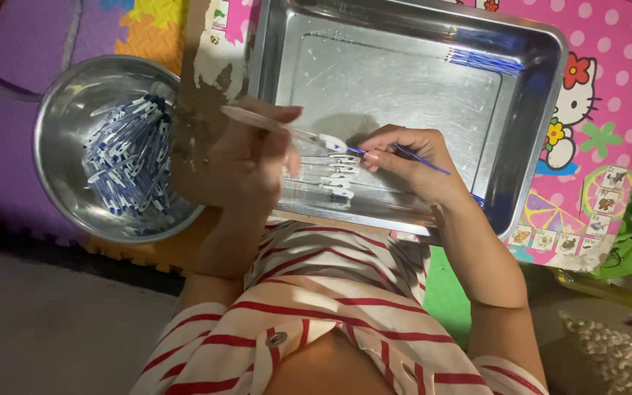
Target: The person assembles pens by hand, inserting blue ink cartridges into white pen barrels and placing the finished items onto a metal tray.
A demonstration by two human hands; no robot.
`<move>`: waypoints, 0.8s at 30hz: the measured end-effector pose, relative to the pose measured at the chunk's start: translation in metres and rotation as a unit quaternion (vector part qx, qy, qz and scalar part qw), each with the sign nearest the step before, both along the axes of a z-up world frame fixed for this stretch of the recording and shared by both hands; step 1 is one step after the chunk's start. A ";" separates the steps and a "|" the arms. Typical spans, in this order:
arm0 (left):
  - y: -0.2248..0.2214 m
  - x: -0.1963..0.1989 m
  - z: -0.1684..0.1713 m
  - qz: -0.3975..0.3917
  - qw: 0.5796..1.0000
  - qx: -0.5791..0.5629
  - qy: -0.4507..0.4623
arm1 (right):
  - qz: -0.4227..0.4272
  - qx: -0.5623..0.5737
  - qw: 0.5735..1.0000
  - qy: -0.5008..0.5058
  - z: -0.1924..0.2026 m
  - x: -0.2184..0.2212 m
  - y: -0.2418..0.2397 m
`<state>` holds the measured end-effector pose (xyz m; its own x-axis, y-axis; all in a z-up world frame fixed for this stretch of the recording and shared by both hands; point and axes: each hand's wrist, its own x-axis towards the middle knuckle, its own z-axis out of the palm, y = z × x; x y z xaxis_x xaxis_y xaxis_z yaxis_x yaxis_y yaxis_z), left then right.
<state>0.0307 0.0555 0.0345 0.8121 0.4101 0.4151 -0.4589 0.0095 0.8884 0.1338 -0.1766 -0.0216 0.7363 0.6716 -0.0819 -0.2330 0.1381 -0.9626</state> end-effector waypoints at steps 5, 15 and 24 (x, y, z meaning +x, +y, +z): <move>0.011 0.004 -0.020 0.037 0.992 -0.122 -0.024 | -0.019 -0.027 0.996 -0.081 0.005 0.005 -0.002; 0.025 0.005 -0.008 0.175 0.969 -0.173 0.002 | -0.039 -0.062 0.991 -0.114 0.019 0.006 -0.004; 0.024 0.005 -0.004 -0.017 0.966 0.249 0.062 | -0.040 -0.113 0.954 -0.276 0.018 0.008 -0.003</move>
<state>0.0361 0.0796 0.0308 0.8781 0.1564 0.4522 -0.3554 -0.4195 0.8353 0.1419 -0.1791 -0.0040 0.7568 0.6231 0.1976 0.3210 -0.0908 -0.9427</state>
